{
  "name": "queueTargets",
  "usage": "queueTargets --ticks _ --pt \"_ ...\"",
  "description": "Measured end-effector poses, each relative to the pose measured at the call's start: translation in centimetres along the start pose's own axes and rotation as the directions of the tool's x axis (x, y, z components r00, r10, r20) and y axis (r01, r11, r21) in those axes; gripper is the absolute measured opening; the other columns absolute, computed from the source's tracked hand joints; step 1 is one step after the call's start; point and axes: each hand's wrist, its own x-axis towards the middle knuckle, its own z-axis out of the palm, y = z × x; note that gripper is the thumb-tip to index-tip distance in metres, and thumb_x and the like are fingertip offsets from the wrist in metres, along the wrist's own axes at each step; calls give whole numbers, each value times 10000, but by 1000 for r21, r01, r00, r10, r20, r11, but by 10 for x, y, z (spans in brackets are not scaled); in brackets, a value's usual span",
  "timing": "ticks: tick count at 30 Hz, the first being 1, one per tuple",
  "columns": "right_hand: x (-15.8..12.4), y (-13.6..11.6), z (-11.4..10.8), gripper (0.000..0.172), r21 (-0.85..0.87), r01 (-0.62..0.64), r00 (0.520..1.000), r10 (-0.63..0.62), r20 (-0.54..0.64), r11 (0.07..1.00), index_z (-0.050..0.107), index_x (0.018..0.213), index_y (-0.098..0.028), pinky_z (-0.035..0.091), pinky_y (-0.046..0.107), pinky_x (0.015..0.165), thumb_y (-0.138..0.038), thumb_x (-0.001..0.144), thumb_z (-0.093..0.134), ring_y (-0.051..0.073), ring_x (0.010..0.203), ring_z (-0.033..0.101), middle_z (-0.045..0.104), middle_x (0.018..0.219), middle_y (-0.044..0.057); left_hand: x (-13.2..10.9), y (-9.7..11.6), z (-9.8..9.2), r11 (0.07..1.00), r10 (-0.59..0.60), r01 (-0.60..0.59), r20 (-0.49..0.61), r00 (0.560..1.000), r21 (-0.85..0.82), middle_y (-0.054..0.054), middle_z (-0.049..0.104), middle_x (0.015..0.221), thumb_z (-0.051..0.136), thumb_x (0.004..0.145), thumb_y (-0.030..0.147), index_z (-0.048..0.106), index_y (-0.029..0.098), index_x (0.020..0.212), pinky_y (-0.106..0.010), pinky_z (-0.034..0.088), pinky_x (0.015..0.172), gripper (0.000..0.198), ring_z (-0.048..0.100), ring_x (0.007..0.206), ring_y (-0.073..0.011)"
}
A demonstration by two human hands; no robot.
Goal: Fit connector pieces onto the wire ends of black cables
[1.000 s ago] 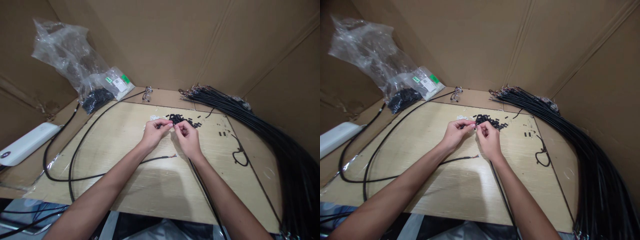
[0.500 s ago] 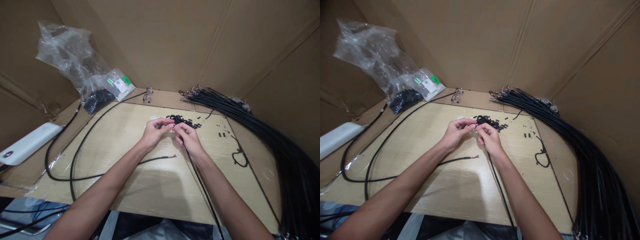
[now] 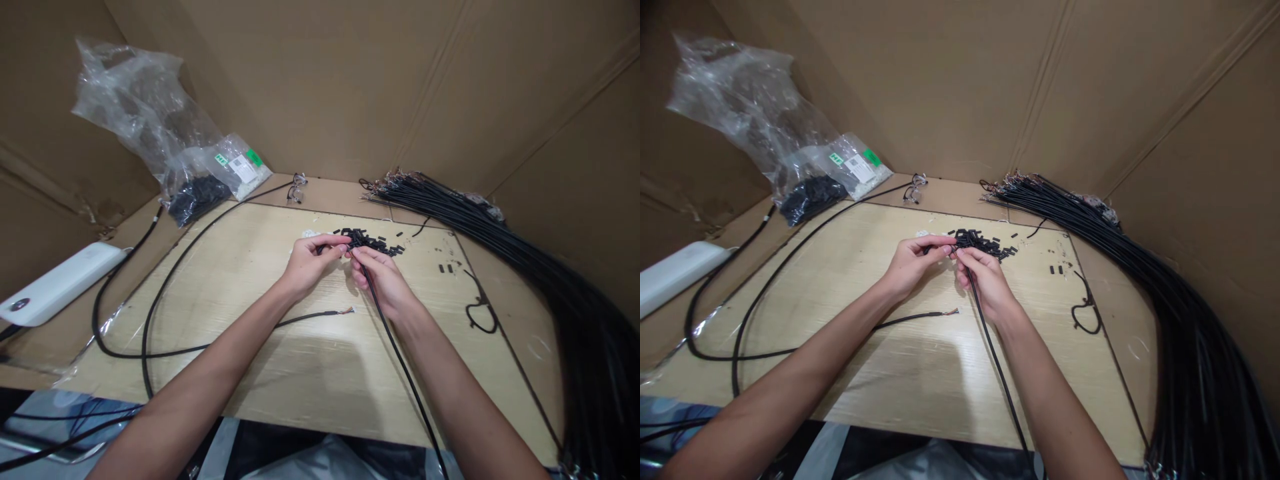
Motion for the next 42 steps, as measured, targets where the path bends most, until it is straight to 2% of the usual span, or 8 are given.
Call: queueTargets --ticks 9,18,23,27,30,33,38,42 --pt "1 -10 -16 292 17 -34 995 32 90 999 894 962 -203 479 267 562 -253 691 987 127 633 597 849 912 76 1 3 -2 998 51 -50 -17 999 40 -78 818 847 967 744 369 942 216 950 -330 489 738 258 646 799 -200" --pt "7 -2 -20 338 89 -19 995 11 98 996 817 931 -224 611 246 663 -251 697 1059 122 683 700 780 844 -10 -1 3 -1 998 51 -51 13 999 36 -52 765 793 1014 725 362 932 222 944 -315 458 663 272 591 713 -171" --pt "10 4 -20 398 124 -44 997 35 73 991 758 907 -223 630 198 686 -288 686 1083 102 678 724 764 826 -29 -3 3 2 993 -67 76 100 993 -90 -60 805 905 1068 648 394 910 196 970 -299 511 803 410 668 852 -173" --pt "8 4 -18 430 113 -82 994 73 76 990 758 909 -224 634 190 658 -369 678 1090 100 658 725 774 831 -28 -2 2 2 966 -164 187 138 977 -178 -44 786 871 1097 591 418 878 186 924 -286 493 784 461 662 827 -159" --pt "3 -3 -18 451 60 -141 984 133 120 988 799 953 -207 618 232 565 -518 734 1041 128 607 708 775 804 0 -1 1 1 962 -172 194 126 977 -192 -45 781 865 1096 587 431 867 180 905 -277 469 740 465 646 800 -151" --pt "-1 -11 -18 459 -11 -181 968 180 176 983 820 897 -158 562 240 493 -532 734 1030 135 562 662 759 758 34 0 2 1 958 -182 202 109 977 -205 -46 774 852 1094 588 428 865 169 910 -259 400 648 472 581 708 -119" --pt "-1 -10 -14 406 -41 -119 978 124 167 992 792 825 -158 383 186 451 -480 750 1027 63 505 477 625 651 -35 -1 4 2 947 -208 228 110 972 -225 -23 716 780 1084 598 471 858 146 940 -249 204 538 523 347 539 -45" --pt "0 -5 -9 455 -43 -84 986 89 144 996 769 838 -165 276 186 448 -533 749 1021 50 497 406 570 635 -56 0 2 3 949 -201 220 106 974 -227 -2 655 756 1074 592 572 829 144 872 -246 178 536 567 304 537 -36"
